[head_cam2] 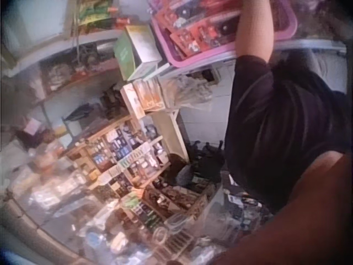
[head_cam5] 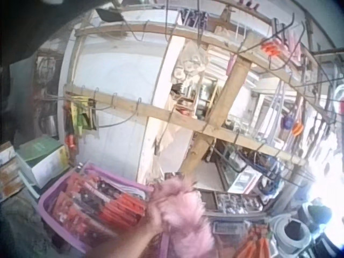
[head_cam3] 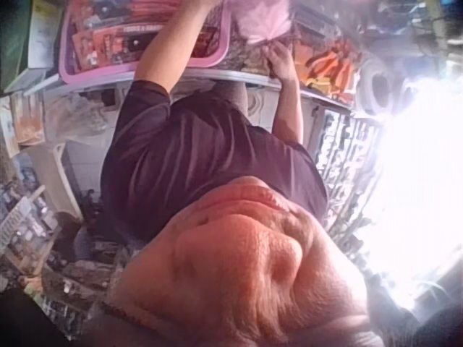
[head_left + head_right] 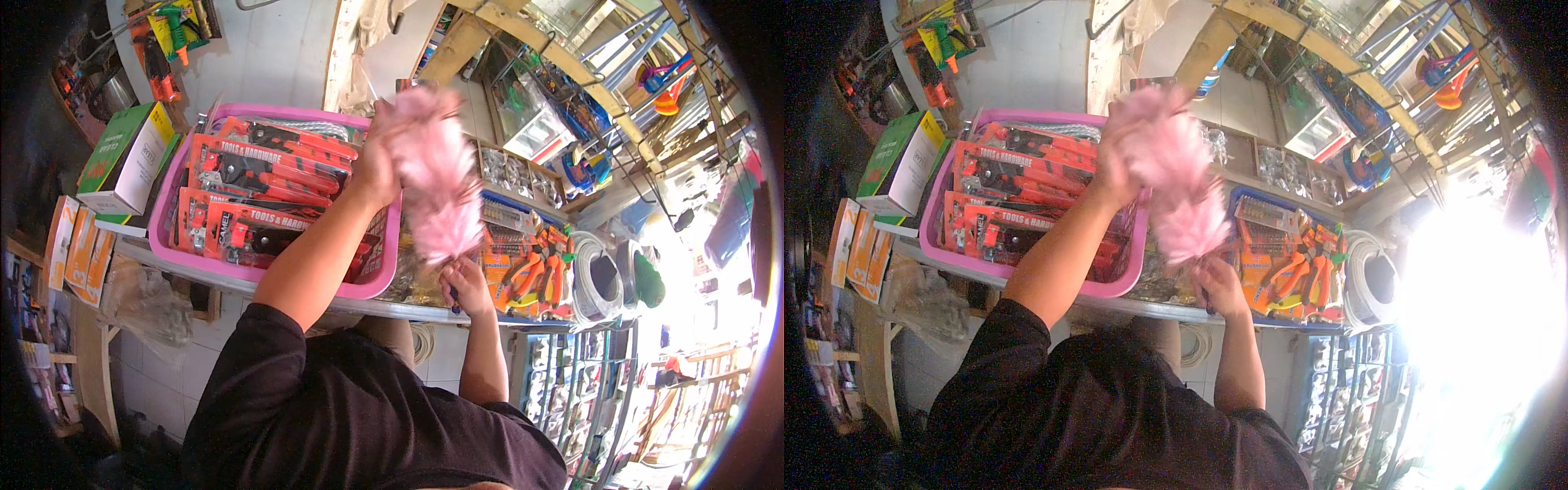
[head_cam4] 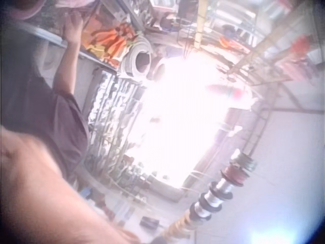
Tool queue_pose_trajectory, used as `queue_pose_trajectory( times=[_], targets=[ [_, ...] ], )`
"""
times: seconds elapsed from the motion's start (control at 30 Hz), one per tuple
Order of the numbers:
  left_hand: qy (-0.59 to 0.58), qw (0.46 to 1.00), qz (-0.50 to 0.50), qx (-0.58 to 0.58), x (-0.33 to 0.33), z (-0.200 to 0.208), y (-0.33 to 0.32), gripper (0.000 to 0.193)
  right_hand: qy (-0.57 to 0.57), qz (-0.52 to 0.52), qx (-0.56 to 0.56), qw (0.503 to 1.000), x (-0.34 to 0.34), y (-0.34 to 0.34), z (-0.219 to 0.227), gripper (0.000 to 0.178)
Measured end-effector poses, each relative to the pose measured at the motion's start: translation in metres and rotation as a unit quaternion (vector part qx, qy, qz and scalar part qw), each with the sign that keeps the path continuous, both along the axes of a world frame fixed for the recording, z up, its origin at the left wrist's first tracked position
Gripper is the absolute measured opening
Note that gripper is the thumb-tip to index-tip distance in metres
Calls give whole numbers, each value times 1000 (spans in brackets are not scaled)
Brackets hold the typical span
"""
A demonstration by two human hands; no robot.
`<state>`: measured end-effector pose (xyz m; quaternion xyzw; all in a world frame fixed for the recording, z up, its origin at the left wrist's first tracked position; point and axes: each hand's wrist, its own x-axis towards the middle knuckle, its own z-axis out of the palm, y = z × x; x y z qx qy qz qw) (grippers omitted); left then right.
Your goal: The person organizes various tools and hardware items by moving packages of pliers and a duster within plastic bins on a sales floor.
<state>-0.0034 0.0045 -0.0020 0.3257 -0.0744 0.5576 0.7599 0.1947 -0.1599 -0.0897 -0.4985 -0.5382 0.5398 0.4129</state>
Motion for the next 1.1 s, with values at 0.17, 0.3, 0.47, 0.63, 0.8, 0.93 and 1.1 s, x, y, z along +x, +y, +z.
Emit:
queue_pose_trajectory(
  times=[0.17, 0.3, 0.47, 0.63, 0.8, 0.93, 1.1],
  targets=[
    [142, 986, 76, -43, -8, -38, 15, 67, -43, 9, -62, 997, -7, 3, 7, 20],
    [97, 992, 81, -25, 1, -11, 2, 61, 73, -74, -52, 993, -4, -1, 2, 18],
    [102, 989, 44, -99, -8, -26, 13, 61, -32, 17, -18, 999, -4, 0, -1, 18],
    [110, 990, 33, -80, 0, -5, -8, 67, -41, -33, -74, 996, -2, 0, 5, 17],
    [28, 989, -43, -139, -4, 4, -12, 59, -7, -68, -30, 997, -6, 0, 5, 15],
    [36, 996, 42, -64, 4, 0, -10, 51, -47, -11, -7, 999, -6, -2, -5, 18],
    [78, 986, 8, -147, -3, 10, -15, 45, 152, -140, -40, 978, -10, 3, 9, 17]
  ],
)
